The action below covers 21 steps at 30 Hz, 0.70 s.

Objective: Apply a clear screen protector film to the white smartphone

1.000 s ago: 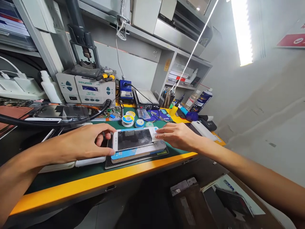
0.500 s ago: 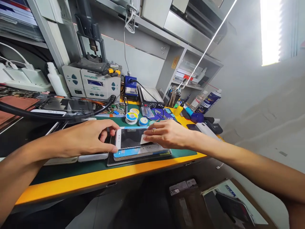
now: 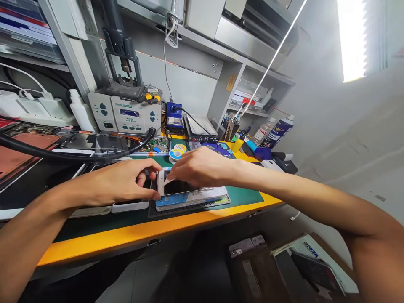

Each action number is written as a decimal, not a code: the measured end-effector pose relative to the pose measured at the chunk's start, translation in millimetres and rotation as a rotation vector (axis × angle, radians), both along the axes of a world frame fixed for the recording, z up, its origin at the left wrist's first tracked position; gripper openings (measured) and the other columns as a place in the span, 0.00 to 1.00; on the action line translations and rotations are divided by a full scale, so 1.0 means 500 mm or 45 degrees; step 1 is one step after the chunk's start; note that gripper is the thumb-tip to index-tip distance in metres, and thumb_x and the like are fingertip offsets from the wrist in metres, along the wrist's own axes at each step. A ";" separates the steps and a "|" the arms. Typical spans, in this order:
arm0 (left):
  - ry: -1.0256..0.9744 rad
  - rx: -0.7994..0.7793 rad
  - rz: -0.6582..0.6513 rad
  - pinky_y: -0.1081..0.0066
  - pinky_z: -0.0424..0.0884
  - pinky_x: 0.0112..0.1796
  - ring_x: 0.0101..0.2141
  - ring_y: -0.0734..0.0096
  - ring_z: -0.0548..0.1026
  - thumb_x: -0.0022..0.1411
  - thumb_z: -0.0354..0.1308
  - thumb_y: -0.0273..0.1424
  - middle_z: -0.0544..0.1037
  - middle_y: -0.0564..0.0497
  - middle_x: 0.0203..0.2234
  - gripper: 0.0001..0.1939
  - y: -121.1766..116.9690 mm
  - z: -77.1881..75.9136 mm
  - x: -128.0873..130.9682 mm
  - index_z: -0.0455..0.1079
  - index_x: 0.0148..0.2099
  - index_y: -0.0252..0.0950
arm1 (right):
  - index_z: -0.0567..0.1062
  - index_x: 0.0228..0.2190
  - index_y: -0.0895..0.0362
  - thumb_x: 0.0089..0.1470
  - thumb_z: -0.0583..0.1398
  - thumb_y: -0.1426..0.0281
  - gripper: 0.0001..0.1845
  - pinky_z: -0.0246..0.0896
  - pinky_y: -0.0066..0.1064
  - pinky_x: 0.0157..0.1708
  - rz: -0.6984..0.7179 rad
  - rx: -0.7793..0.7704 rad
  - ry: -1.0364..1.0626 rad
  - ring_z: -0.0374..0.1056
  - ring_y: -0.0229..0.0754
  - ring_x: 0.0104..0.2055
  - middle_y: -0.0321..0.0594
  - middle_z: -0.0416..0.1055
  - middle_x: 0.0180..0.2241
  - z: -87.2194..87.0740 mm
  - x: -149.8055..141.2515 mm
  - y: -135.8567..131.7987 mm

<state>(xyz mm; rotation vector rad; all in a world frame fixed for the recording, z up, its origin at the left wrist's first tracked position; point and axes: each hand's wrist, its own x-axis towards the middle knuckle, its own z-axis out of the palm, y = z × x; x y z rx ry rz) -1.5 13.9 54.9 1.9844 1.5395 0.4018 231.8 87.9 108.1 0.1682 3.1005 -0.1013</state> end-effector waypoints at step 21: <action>0.037 -0.010 0.034 0.68 0.66 0.27 0.27 0.66 0.73 0.49 0.68 0.52 0.78 0.56 0.30 0.25 0.008 -0.020 0.000 0.74 0.47 0.46 | 0.72 0.22 0.54 0.54 0.69 0.54 0.20 0.64 0.29 0.14 -1.495 -1.191 0.062 0.71 0.40 0.16 0.39 0.80 0.23 -0.018 0.135 -0.024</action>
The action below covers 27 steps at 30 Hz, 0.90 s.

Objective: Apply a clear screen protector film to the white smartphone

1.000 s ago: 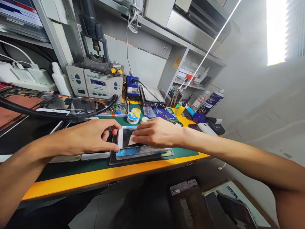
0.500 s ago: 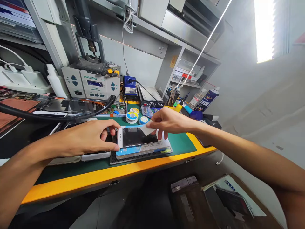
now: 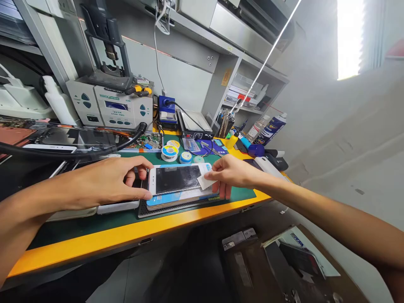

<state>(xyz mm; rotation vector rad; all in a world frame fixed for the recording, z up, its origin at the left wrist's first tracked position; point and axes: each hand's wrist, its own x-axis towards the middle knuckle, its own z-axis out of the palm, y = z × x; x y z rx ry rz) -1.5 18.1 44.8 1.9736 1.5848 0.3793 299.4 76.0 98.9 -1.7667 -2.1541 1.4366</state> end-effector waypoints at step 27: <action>0.021 -0.026 -0.062 0.70 0.65 0.30 0.29 0.68 0.72 0.52 0.66 0.52 0.75 0.56 0.33 0.32 -0.019 0.030 -0.006 0.70 0.55 0.44 | 0.74 0.25 0.58 0.59 0.66 0.66 0.14 0.74 0.28 0.18 0.087 0.115 0.202 0.77 0.42 0.21 0.40 0.79 0.23 0.027 -0.139 0.010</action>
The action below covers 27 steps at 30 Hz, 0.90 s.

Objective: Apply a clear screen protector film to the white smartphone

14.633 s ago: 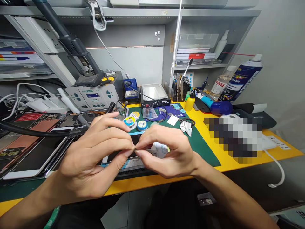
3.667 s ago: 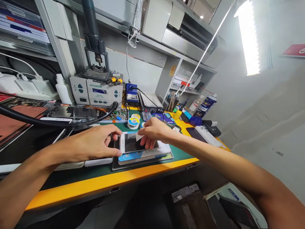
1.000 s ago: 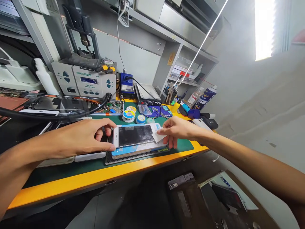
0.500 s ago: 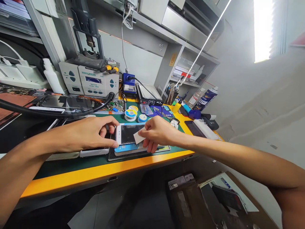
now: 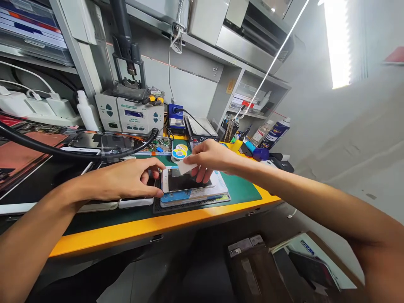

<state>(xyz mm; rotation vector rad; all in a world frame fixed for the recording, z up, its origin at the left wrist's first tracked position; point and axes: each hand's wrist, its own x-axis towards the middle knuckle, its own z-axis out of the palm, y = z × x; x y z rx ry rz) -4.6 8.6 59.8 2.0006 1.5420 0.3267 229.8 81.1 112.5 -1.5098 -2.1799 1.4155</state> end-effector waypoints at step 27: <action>0.104 0.184 0.071 0.69 0.62 0.27 0.27 0.68 0.71 0.52 0.65 0.51 0.75 0.56 0.27 0.19 0.007 -0.028 0.013 0.71 0.35 0.42 | 0.72 0.22 0.59 0.60 0.61 0.75 0.14 0.71 0.29 0.13 -0.252 -0.149 -0.061 0.73 0.42 0.15 0.42 0.76 0.17 -0.046 0.022 0.032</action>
